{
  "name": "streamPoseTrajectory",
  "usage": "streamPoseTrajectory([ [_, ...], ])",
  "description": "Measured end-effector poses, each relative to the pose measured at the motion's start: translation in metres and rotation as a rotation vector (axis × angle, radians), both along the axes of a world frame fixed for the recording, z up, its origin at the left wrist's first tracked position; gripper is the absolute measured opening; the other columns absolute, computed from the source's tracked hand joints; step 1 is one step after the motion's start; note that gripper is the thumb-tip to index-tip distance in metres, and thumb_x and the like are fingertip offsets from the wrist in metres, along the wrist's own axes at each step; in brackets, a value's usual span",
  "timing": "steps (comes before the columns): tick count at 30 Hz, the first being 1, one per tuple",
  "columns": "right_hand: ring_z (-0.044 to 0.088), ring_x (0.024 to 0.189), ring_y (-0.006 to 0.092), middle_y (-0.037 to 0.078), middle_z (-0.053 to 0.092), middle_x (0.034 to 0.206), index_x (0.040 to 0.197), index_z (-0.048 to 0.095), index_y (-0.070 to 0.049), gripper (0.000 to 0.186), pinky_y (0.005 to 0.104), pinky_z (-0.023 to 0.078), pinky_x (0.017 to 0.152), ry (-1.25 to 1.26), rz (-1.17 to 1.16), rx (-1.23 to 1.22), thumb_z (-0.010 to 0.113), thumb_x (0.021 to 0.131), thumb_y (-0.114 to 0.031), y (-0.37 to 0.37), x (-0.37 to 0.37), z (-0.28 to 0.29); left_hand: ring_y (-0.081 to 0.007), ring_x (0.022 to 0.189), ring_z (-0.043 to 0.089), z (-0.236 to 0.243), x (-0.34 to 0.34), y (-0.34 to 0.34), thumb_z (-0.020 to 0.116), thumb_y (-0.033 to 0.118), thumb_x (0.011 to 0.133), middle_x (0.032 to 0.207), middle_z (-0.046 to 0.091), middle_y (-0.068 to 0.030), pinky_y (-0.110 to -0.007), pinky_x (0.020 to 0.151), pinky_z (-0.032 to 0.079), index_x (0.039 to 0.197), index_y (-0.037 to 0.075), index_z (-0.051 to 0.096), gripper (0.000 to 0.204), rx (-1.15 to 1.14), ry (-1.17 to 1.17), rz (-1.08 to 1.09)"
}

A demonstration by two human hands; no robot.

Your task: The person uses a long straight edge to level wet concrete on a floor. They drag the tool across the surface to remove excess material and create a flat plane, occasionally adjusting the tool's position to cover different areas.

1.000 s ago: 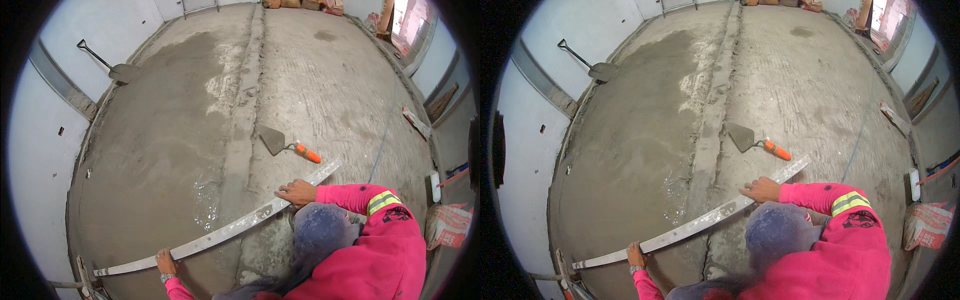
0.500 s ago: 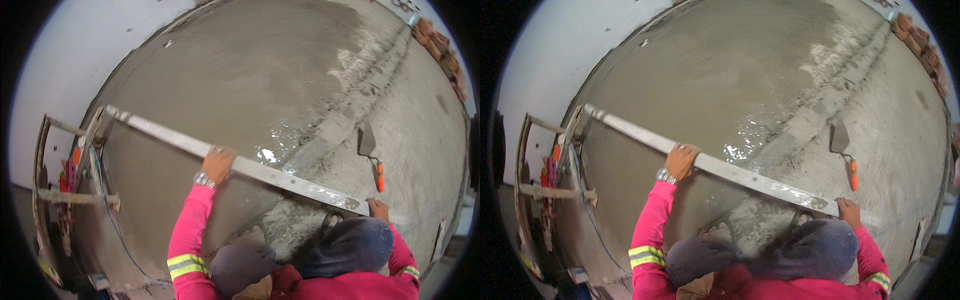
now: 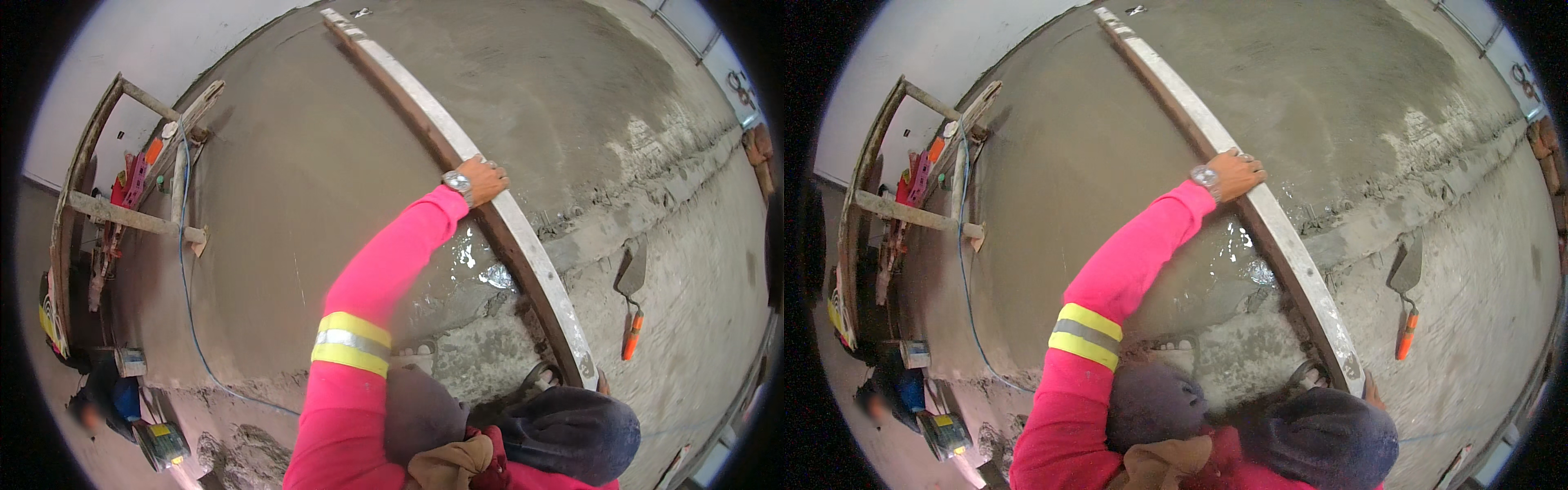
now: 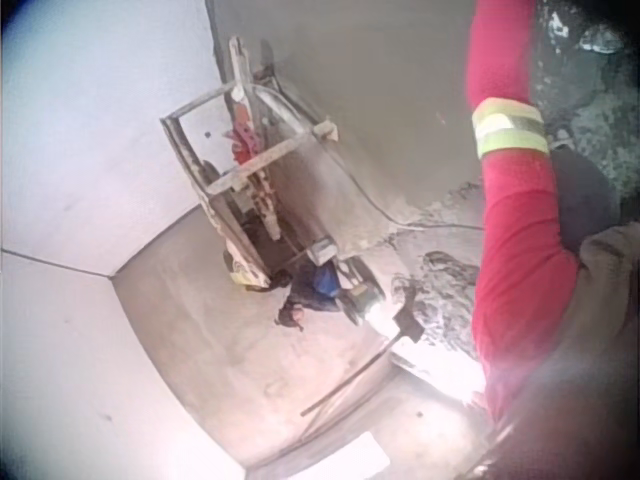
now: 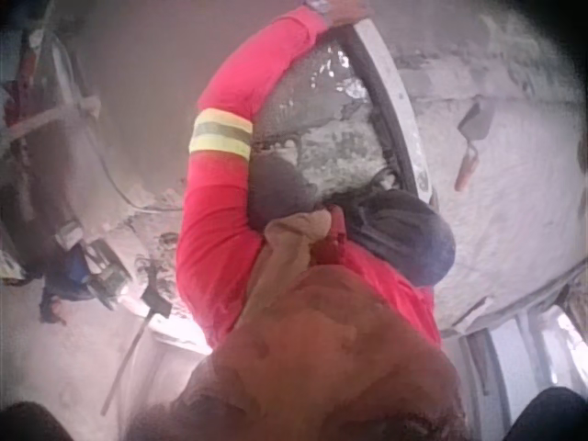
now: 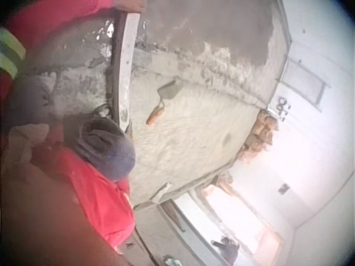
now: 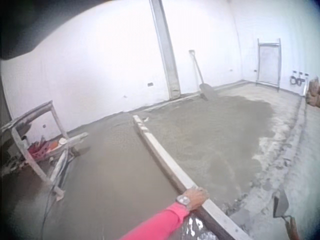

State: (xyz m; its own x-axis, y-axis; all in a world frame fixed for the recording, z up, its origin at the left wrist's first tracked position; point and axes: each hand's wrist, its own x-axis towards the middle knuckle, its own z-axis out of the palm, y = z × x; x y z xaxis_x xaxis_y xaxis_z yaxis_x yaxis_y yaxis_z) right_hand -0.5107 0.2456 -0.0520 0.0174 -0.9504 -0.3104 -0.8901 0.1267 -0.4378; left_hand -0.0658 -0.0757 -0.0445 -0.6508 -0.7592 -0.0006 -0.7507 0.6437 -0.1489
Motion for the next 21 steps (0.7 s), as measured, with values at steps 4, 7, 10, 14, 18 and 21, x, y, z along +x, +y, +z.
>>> streamPoseTrajectory([
  [4,0.062,0.099,0.0275,0.012,0.064,0.106,0.125,0.052,-0.009,0.052,0.0375,0.046,0.082,-0.046,0.001,0.002,0.065,0.080,-0.029,-0.004,0.005,0.000,-0.0197,0.099,0.061,0.002,-0.031,-0.017,0.052,0.018,0.085,0.097,0.061,-0.0026,-0.038,0.079,0.048,0.099,0.013,0.060,0.016,0.036,-0.013,-0.060],
  [7,0.062,0.099,0.0271,0.012,0.064,0.106,0.125,0.052,-0.008,0.051,0.0372,0.046,0.082,-0.073,0.008,0.002,0.065,0.079,-0.028,-0.006,0.006,0.000,-0.0217,0.096,0.064,-0.002,-0.054,-0.031,0.051,0.019,0.086,0.096,0.063,-0.0027,-0.039,0.079,0.049,0.095,0.013,0.062,0.015,0.048,-0.002,-0.083],
  [10,0.062,0.099,0.0267,0.011,0.064,0.105,0.125,0.052,-0.008,0.051,0.0368,0.046,0.082,-0.094,0.016,0.007,0.065,0.079,-0.028,-0.009,0.006,0.000,-0.0239,0.098,0.064,-0.009,-0.072,-0.041,0.052,0.018,0.086,0.099,0.066,-0.0029,-0.041,0.078,0.050,0.095,0.014,0.067,0.017,0.084,0.002,-0.076],
  [14,0.062,0.098,0.0262,0.011,0.064,0.105,0.125,0.052,-0.008,0.051,0.0364,0.046,0.082,-0.114,0.024,0.012,0.066,0.079,-0.027,-0.009,0.005,0.002,-0.0252,0.091,0.066,-0.015,-0.082,-0.043,0.050,0.017,0.085,0.097,0.066,-0.0044,-0.042,0.075,0.053,0.092,0.012,0.065,0.017,0.081,-0.019,-0.127],
  [18,0.062,0.098,0.0257,0.011,0.064,0.105,0.124,0.052,-0.008,0.051,0.0360,0.045,0.082,-0.125,0.033,0.018,0.066,0.079,-0.027,-0.012,0.006,0.003,-0.0265,0.090,0.067,-0.016,-0.081,-0.036,0.051,0.017,0.085,0.095,0.066,-0.0047,-0.042,0.071,0.054,0.091,0.012,0.066,0.017,0.101,-0.043,-0.111],
  [21,0.062,0.098,0.0254,0.011,0.064,0.105,0.124,0.053,-0.007,0.051,0.0356,0.045,0.082,-0.137,0.050,0.027,0.066,0.079,-0.027,-0.014,0.006,0.006,-0.0269,0.091,0.067,-0.017,-0.072,-0.033,0.052,0.018,0.084,0.096,0.066,-0.0051,-0.042,0.070,0.055,0.092,0.012,0.066,0.017,0.094,-0.077,-0.082],
])
